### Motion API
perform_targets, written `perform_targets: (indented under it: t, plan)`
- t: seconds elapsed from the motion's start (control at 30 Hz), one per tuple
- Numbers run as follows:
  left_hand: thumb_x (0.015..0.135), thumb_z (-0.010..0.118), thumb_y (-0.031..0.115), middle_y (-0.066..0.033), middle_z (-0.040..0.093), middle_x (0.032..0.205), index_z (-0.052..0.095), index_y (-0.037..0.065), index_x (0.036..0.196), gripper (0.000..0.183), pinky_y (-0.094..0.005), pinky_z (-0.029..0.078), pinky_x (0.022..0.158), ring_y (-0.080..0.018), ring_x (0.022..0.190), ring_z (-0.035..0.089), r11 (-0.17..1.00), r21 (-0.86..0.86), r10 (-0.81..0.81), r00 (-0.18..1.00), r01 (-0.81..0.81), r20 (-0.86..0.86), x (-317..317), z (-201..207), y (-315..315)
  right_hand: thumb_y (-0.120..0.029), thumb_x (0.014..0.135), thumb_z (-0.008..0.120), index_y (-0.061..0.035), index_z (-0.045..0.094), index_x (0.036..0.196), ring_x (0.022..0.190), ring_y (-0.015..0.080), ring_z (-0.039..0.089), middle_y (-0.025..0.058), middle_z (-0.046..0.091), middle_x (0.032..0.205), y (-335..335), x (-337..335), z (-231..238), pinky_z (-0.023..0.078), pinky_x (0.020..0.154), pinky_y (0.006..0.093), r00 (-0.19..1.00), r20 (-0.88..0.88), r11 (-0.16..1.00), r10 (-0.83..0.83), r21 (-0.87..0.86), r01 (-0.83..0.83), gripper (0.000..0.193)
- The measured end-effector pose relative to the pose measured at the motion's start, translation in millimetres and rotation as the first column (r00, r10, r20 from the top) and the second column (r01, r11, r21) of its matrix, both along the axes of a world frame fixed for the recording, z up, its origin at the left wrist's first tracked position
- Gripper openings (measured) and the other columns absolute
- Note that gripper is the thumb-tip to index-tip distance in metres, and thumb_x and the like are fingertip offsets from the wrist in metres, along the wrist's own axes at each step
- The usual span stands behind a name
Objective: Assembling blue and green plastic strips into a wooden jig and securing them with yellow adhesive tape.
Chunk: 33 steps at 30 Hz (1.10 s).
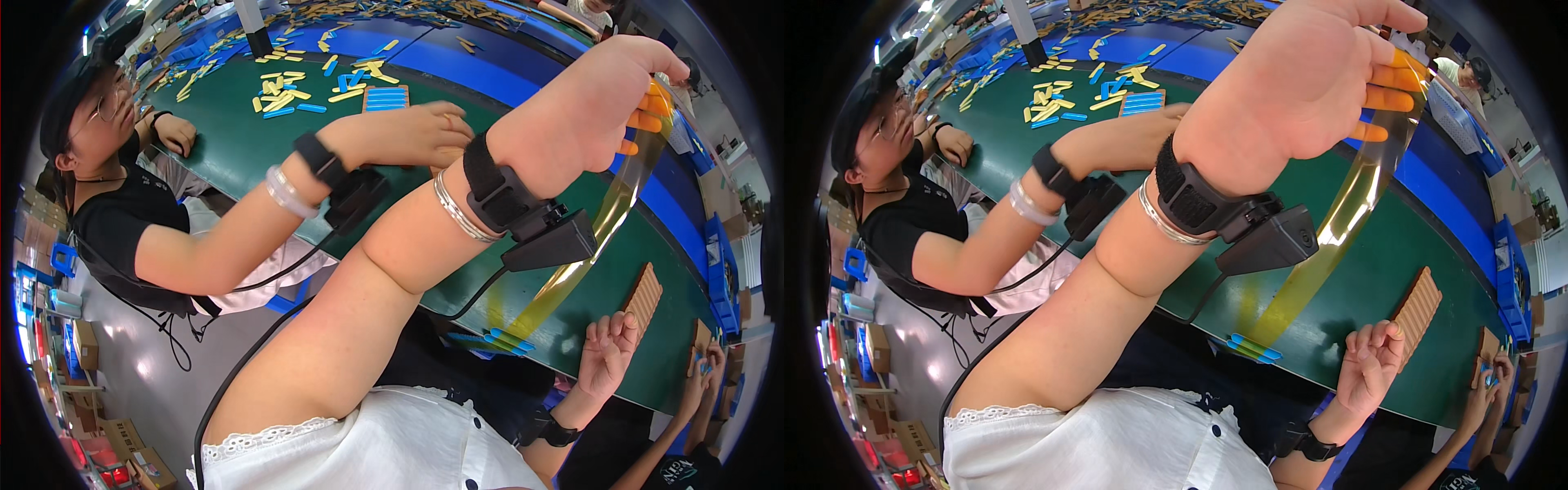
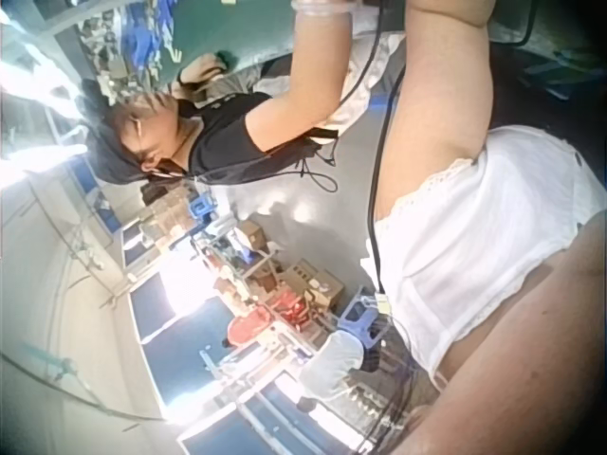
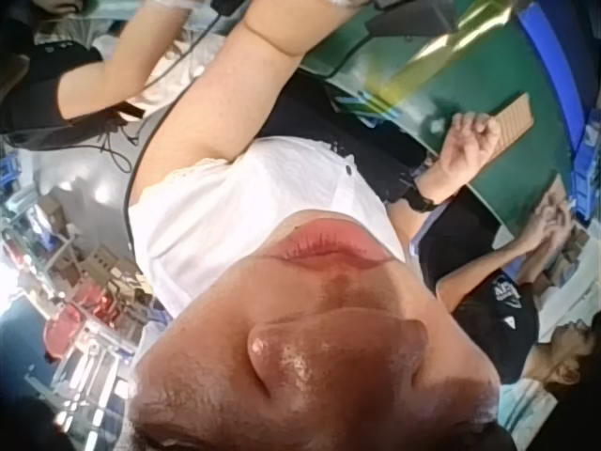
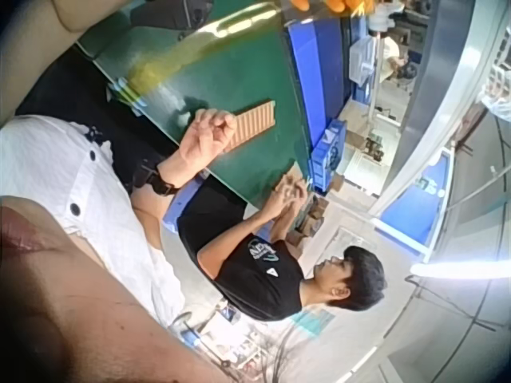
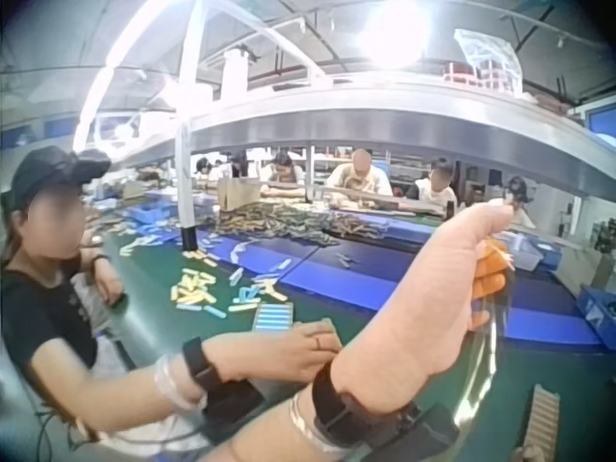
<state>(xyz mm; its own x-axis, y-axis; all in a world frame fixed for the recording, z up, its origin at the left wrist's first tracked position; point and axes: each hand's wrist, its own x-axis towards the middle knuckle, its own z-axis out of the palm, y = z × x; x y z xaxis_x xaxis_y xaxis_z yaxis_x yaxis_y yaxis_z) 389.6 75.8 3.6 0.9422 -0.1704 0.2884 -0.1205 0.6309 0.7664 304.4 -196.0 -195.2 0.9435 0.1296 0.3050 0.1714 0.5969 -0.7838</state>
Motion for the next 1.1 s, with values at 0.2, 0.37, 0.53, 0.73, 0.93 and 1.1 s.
perform_targets:
  t: [0.2,0.37,0.53,0.73,0.93,1.1]
  plan:
    - [0.08,0.067,0.033,-0.0046,0.058,0.085,0.059,0.011,0.085,0.024,-0.0378,0.038,0.083,-0.0179,0.086,0.052,1.0,0.017,0.004,1.0,-0.004,0.008,-1.2,-1.3,1.1,0.008,0.079,0.062,-0.0038,0.054,0.121,0.076,0.0114,0.045,0.0021,0.045,0.095,1.2,-0.3,2.1,0.039,0.07,0.0253,1.0,0.001,1.0,-0.014,-0.027,0.014,0.045]
    - [0.076,0.068,0.034,-0.0078,0.057,0.091,0.061,0.01,0.089,0.029,-0.0415,0.035,0.087,-0.021,0.088,0.051,1.0,-0.026,-0.009,1.0,0.009,0.016,-0.6,0.0,6.0,0.009,0.079,0.06,-0.0038,0.059,0.116,0.076,0.0107,0.048,0.0012,0.05,0.092,10.9,0.7,28.4,0.042,0.069,0.0254,0.993,-0.12,0.929,-0.019,-0.37,-0.027,0.04]
    - [0.071,0.068,0.035,-0.011,0.057,0.097,0.063,0.008,0.093,0.035,-0.0451,0.033,0.091,-0.0242,0.09,0.051,0.994,-0.104,-0.006,0.999,0.011,0.047,3.9,-0.1,9.2,0.002,0.082,0.064,-0.0003,0.062,0.11,0.078,0.0147,0.058,0.0049,0.058,0.089,33.3,53.0,52.1,0.048,0.068,0.0277,0.973,0.213,0.286,0.092,-0.941,0.179,0.028]
    - [0.091,0.048,0.004,-0.0168,0.067,0.101,0.057,0.011,0.123,0.034,-0.0495,0.046,0.077,-0.0283,0.088,0.064,0.993,-0.12,0.006,0.998,0.0,0.056,8.4,7.0,29.4,-0.01,0.077,0.07,-0.0048,0.061,0.118,0.108,0.0332,0.06,0.0164,0.062,0.115,150.6,146.0,74.1,0.047,0.09,0.0367,0.679,0.423,0.397,0.599,-0.894,0.207,0.043]
    - [0.09,0.047,0.003,-0.0157,0.066,0.102,0.057,0.009,0.123,0.035,-0.0463,0.047,0.076,-0.0277,0.088,0.063,0.994,-0.112,0.001,0.995,0.01,0.099,13.6,7.8,37.7,0.0,0.08,0.066,-0.0254,0.045,0.144,0.138,0.0293,0.041,0.0037,0.047,0.146,304.0,191.1,78.0,0.036,0.109,0.0463,0.181,0.61,0.233,0.771,-0.536,0.812,0.072]
    - [0.073,0.067,0.039,-0.0118,0.059,0.094,0.062,0.009,0.098,0.04,-0.0486,0.032,0.096,-0.025,0.089,0.053,0.981,-0.194,0.0,0.998,0.013,0.066,9.7,2.7,37.1,-0.004,0.083,0.064,-0.0318,0.05,0.139,0.147,0.0246,0.028,-0.0063,0.045,0.15,363.5,192.9,56.3,0.023,0.114,0.0581,-0.143,0.539,0.39,0.83,-0.376,0.841,0.064]
